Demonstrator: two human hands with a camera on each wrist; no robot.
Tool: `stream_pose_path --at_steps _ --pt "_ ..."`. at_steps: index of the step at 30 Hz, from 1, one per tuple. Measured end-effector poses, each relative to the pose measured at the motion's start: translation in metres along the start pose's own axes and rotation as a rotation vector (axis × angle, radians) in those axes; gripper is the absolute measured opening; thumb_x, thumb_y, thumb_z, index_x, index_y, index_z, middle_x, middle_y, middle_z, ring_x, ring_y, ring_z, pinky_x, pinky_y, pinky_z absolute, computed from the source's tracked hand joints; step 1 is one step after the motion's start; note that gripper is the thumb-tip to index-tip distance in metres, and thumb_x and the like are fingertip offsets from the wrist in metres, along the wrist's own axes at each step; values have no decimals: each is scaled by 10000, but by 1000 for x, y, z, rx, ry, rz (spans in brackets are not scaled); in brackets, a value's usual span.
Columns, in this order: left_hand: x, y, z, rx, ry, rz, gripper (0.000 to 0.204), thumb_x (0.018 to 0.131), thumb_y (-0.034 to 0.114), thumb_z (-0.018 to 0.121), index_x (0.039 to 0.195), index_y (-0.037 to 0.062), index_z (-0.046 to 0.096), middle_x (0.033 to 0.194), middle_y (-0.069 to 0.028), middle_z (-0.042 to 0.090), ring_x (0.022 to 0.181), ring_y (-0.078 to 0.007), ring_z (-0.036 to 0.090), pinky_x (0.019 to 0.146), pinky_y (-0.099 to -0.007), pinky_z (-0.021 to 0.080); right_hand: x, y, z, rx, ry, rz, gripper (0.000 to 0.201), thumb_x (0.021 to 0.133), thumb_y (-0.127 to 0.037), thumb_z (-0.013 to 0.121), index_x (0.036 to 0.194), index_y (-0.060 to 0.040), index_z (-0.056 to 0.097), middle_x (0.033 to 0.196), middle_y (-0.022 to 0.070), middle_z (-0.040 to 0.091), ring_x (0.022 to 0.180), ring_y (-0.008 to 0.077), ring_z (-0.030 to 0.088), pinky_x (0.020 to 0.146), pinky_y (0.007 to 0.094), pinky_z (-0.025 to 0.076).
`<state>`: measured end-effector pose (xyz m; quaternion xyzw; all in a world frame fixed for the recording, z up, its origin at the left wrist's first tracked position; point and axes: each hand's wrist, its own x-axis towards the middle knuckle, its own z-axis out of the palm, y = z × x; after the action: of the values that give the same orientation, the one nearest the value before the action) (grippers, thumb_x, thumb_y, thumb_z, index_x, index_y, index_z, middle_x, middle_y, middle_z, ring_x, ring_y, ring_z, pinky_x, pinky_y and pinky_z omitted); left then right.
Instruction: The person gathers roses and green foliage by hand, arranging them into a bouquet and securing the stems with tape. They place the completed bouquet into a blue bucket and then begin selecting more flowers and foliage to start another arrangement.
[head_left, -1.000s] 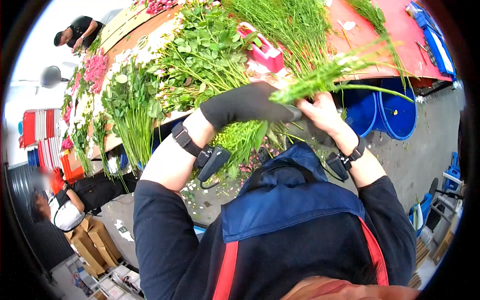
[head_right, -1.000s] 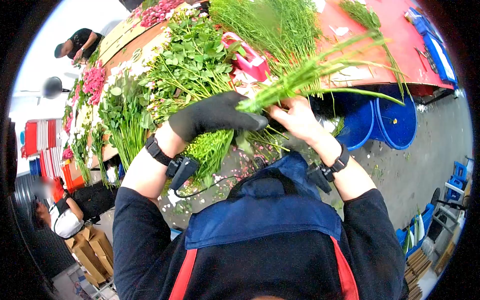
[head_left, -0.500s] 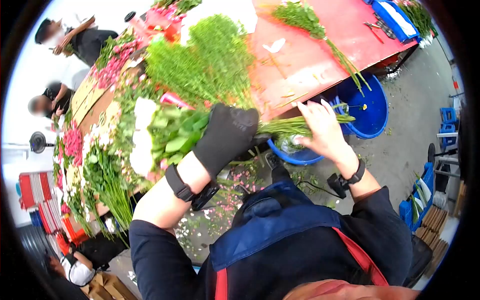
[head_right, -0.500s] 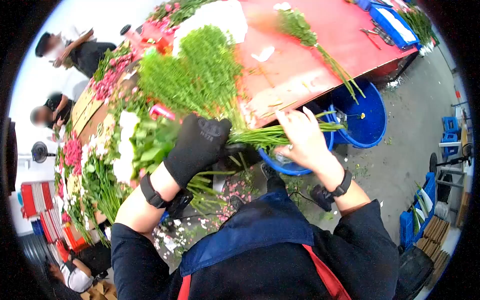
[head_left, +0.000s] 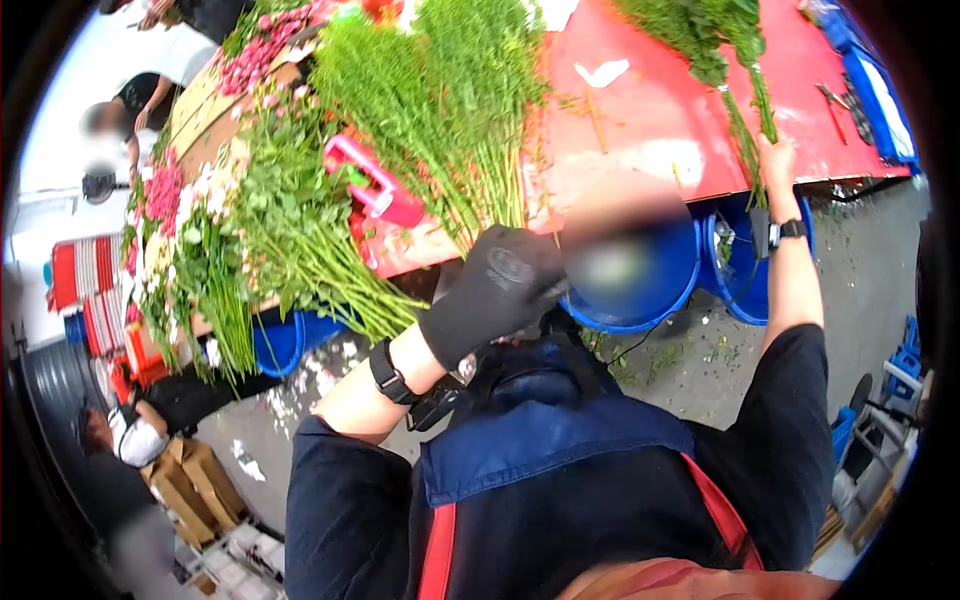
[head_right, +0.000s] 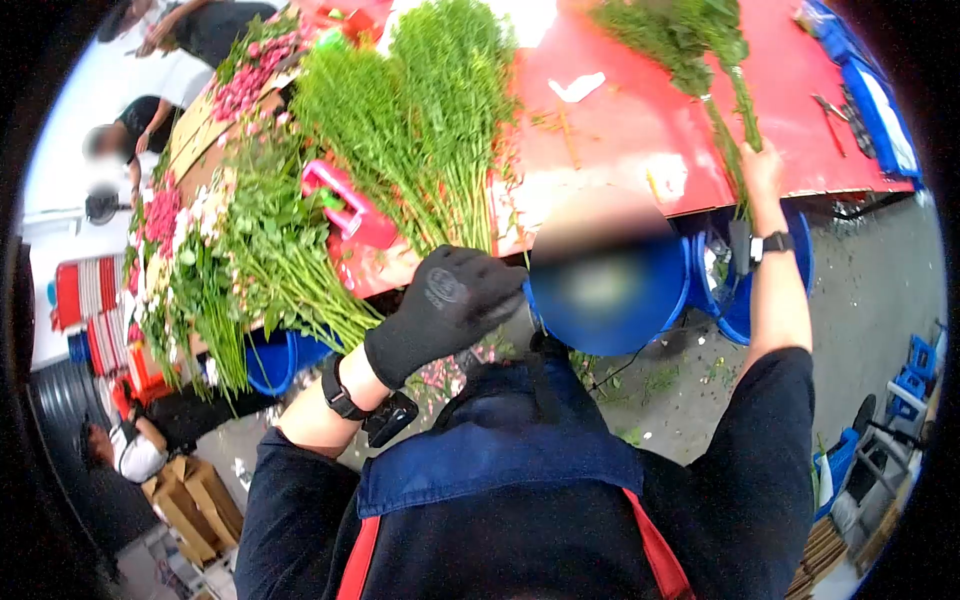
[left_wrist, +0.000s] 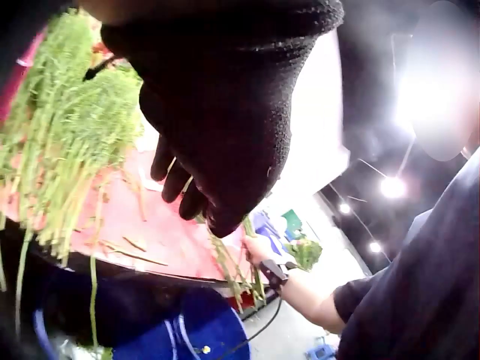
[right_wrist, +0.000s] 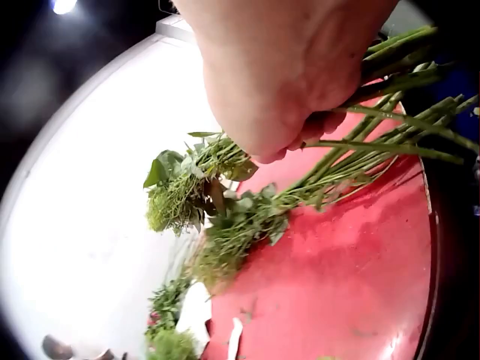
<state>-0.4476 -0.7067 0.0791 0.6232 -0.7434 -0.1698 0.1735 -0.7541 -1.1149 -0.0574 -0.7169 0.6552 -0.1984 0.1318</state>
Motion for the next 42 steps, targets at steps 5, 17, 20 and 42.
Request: stream_pose_path --at_steps 5,17,20,42 --pt "-52 -40 8 -67 144 -375 255 820 215 682 1010 46 663 846 -139 666 772 -305 642 674 -379 497 -18 -46 23 -510 360 -422 333 794 -283 658 1073 -102 647 1016 175 647 957 355 610 843 473 478" --pt "-60 -65 25 -665 336 -749 227 846 166 654 997 -4 655 816 -67 673 729 -94 607 703 -268 496 -250 -214 115 776 -540 -254 191 847 -211 621 855 -21 605 712 80 598 699 186 585 661 341 481" --pt "-55 -71 22 -592 289 -742 235 840 166 662 1000 -6 651 829 -79 680 747 -99 623 705 -275 500 -241 -213 115 985 -483 38 247 869 -238 643 960 -17 582 818 72 629 709 155 588 645 306 489" --pt "67 -102 70 56 554 -455 477 822 449 622 1162 116 596 1236 -149 550 1170 -356 502 945 -531 383 -189 -162 31 683 -379 -175 118 885 -84 602 944 9 647 740 -3 590 639 74 523 597 234 437"
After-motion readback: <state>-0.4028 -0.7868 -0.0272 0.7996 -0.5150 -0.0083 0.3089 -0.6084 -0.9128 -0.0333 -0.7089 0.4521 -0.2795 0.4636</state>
